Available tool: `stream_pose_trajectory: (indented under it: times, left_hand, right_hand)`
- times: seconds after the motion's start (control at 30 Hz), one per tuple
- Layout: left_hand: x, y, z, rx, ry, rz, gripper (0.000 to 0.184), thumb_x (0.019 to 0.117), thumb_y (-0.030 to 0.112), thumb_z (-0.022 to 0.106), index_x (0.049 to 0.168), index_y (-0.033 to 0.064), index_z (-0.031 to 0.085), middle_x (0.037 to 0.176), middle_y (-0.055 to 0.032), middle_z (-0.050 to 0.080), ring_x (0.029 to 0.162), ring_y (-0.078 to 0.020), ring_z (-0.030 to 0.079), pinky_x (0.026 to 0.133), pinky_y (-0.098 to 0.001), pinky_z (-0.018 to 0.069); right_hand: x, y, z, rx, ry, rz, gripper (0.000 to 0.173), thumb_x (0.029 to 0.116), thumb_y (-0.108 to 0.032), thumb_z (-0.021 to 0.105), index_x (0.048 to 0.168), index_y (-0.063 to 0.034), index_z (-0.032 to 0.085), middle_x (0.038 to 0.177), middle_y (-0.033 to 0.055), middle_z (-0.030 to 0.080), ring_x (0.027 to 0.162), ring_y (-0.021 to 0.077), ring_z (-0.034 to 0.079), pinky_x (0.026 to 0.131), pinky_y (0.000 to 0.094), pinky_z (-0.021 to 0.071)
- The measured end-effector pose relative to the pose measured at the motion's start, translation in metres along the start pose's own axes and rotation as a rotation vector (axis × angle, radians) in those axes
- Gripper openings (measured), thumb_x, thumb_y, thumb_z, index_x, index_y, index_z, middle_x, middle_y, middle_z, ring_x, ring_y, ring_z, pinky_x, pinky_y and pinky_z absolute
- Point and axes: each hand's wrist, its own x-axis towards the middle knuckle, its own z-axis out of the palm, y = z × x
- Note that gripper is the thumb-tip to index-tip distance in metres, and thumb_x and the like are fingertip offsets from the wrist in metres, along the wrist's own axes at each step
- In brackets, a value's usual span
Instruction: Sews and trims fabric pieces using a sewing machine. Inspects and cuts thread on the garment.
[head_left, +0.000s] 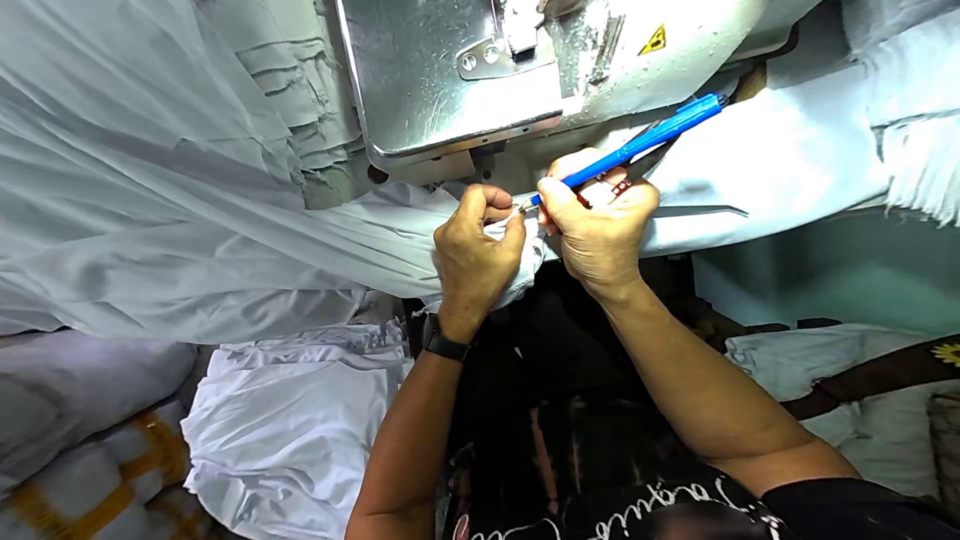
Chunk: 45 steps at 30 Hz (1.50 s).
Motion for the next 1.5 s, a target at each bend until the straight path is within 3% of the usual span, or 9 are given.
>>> stream_pose_trajectory:
  times: [0.6,0.77,0.87,1.0,1.1,1.2,1.33,1.43,1.5]
  left_hand:
    - [-0.001,-0.004,0.003,0.014,0.020,0.014,0.019,0.0886,0.005,0.072,0.101,0.0048,0.058,0.081,-0.0070,0.066,0.066,-0.0119,0.064,0.056,-0.0240,0.0520]
    - [0.012,0.004,-0.029,-0.053,-0.174,-0.008,0.015,0.0951,0.005,0.064,0.110,0.0007,0.061,0.087,-0.0088,0.065,0.066,-0.0105,0.061,0.057,-0.0214,0.0513]
    - [0.038,0.032,-0.074,0.098,-0.410,0.180,0.015,0.0942,-0.002,0.064,0.108,-0.0040,0.068,0.106,-0.0148,0.065,0.091,-0.0148,0.065,0.080,-0.0243,0.0548]
    - [0.070,0.064,-0.111,0.374,-0.666,0.362,0.011,0.0889,0.003,0.074,0.097,-0.0019,0.068,0.093,-0.0147,0.062,0.081,-0.0209,0.064,0.070,-0.0280,0.0535]
    - [0.077,0.069,-0.125,0.413,-0.730,0.393,0.003,0.0915,0.002,0.070,0.090,-0.0008,0.070,0.081,-0.0115,0.056,0.073,-0.0200,0.059,0.066,-0.0281,0.0491]
    - [0.080,0.088,-0.143,0.422,-0.608,0.434,0.015,0.0987,0.007,0.061,0.094,0.0025,0.074,0.086,-0.0066,0.058,0.078,-0.0126,0.058,0.069,-0.0227,0.0488]
    - [0.074,0.090,-0.178,0.615,-0.672,0.457,0.016,0.0959,0.018,0.061,0.099,0.0111,0.075,0.088,-0.0020,0.059,0.074,-0.0111,0.060,0.062,-0.0247,0.0517]
    - [0.056,0.064,-0.204,0.733,-0.865,0.229,0.013,0.0913,0.008,0.070,0.103,0.0068,0.073,0.088,-0.0135,0.067,0.076,-0.0318,0.070,0.061,-0.0503,0.0576]
    - [0.064,0.064,-0.235,0.830,-0.690,0.166,0.020,0.0964,0.004,0.059,0.113,0.0035,0.070,0.097,-0.0158,0.071,0.082,-0.0343,0.071,0.067,-0.0537,0.0568]
  right_hand:
    - [0.000,0.001,0.002,0.001,0.031,-0.014,0.019,0.0811,0.011,0.069,0.085,-0.0074,0.067,0.081,-0.0043,0.069,0.065,0.0013,0.062,0.056,0.0180,0.0530]
    - [0.020,-0.041,-0.041,-0.576,-0.159,-0.267,0.007,0.0869,0.002,0.071,0.092,0.0031,0.066,0.087,0.0013,0.066,0.075,-0.0016,0.058,0.068,0.0129,0.0494]
    - [0.047,-0.089,-0.087,-1.224,-0.463,-0.179,0.016,0.0949,-0.003,0.065,0.103,0.0095,0.071,0.103,0.0284,0.069,0.090,0.0394,0.068,0.079,0.0520,0.0531]
    - [0.069,-0.100,-0.112,-1.477,-0.558,0.095,0.019,0.0957,-0.003,0.068,0.108,0.0101,0.071,0.115,0.0380,0.062,0.106,0.0619,0.059,0.082,0.0787,0.0414]
    - [0.049,-0.102,-0.083,-1.289,-0.445,-0.222,0.023,0.0983,-0.008,0.065,0.105,0.0136,0.069,0.107,0.0362,0.064,0.097,0.0507,0.063,0.085,0.0610,0.0489]
    - [0.013,-0.092,-0.017,-0.706,-0.536,-0.514,0.025,0.0951,-0.024,0.071,0.096,0.0012,0.072,0.092,0.0108,0.066,0.089,0.0137,0.063,0.080,0.0239,0.0524]
    - [0.004,-0.072,0.042,-0.523,-0.732,-0.584,0.005,0.0833,-0.006,0.073,0.084,-0.0012,0.071,0.082,0.0090,0.066,0.067,0.0143,0.063,0.054,0.0270,0.0497]
    - [0.016,-0.101,0.065,-0.426,-0.863,-0.463,0.008,0.0881,-0.007,0.068,0.082,-0.0026,0.068,0.074,0.0031,0.061,0.064,0.0085,0.058,0.055,0.0224,0.0456]
    - [0.017,-0.114,0.082,-0.371,-0.921,-0.390,0.013,0.0909,-0.009,0.067,0.080,-0.0034,0.067,0.067,0.0010,0.059,0.061,0.0069,0.056,0.054,0.0226,0.0435]
